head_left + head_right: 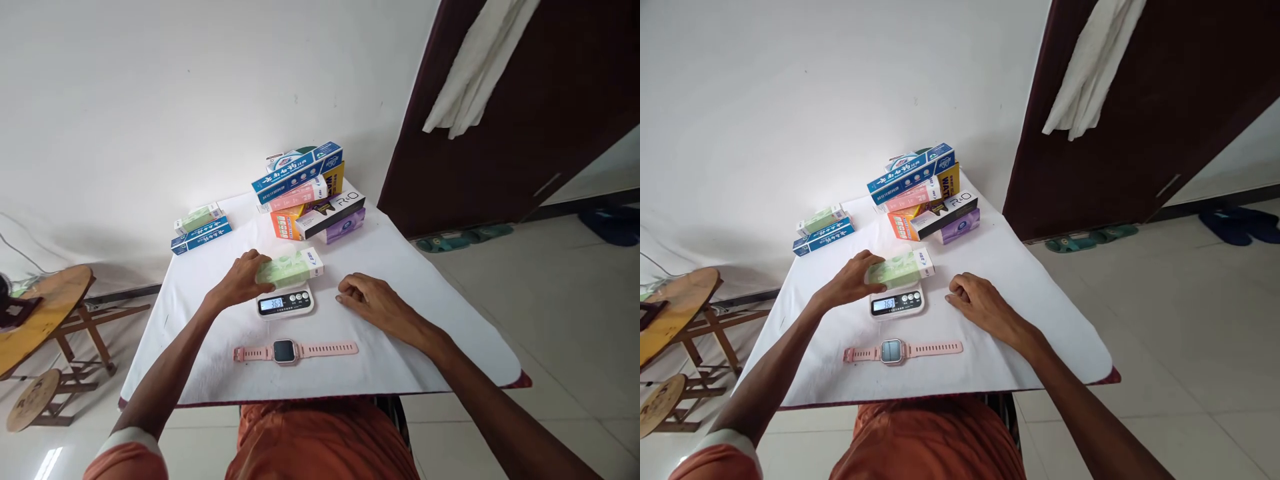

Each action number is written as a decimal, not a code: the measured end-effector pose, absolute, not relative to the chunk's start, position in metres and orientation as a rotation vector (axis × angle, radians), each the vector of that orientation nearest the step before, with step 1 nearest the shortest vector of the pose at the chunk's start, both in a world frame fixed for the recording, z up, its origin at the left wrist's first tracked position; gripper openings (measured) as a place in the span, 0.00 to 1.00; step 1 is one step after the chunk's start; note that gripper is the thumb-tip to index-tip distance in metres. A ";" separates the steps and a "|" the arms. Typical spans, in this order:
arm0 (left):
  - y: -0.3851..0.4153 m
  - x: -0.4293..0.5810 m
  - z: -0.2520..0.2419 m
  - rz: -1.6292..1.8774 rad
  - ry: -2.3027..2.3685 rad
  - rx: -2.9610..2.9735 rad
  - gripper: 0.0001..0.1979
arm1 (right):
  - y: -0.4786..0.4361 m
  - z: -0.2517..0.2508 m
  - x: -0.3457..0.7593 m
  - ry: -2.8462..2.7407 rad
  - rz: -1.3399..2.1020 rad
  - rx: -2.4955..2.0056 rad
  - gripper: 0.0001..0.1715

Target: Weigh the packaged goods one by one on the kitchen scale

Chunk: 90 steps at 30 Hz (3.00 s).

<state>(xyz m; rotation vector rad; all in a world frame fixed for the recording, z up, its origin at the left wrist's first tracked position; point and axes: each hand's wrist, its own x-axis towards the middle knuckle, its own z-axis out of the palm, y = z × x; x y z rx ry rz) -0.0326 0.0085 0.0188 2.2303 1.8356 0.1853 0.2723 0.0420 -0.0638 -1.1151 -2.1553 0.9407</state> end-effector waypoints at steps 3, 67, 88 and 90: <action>0.007 -0.035 0.014 0.226 1.823 2.248 0.29 | 0.052 -0.039 0.274 -2.176 0.973 -1.110 0.13; 0.171 -0.008 0.094 0.483 2.207 2.456 0.33 | 0.070 -0.095 0.260 -2.073 0.525 -1.203 0.15; 0.073 -0.042 0.091 0.771 1.993 2.508 0.24 | 0.072 -0.092 0.261 -2.060 0.572 -1.237 0.13; 0.040 -0.051 0.082 0.695 1.947 2.526 0.25 | 0.073 -0.092 0.262 -2.035 0.599 -1.227 0.13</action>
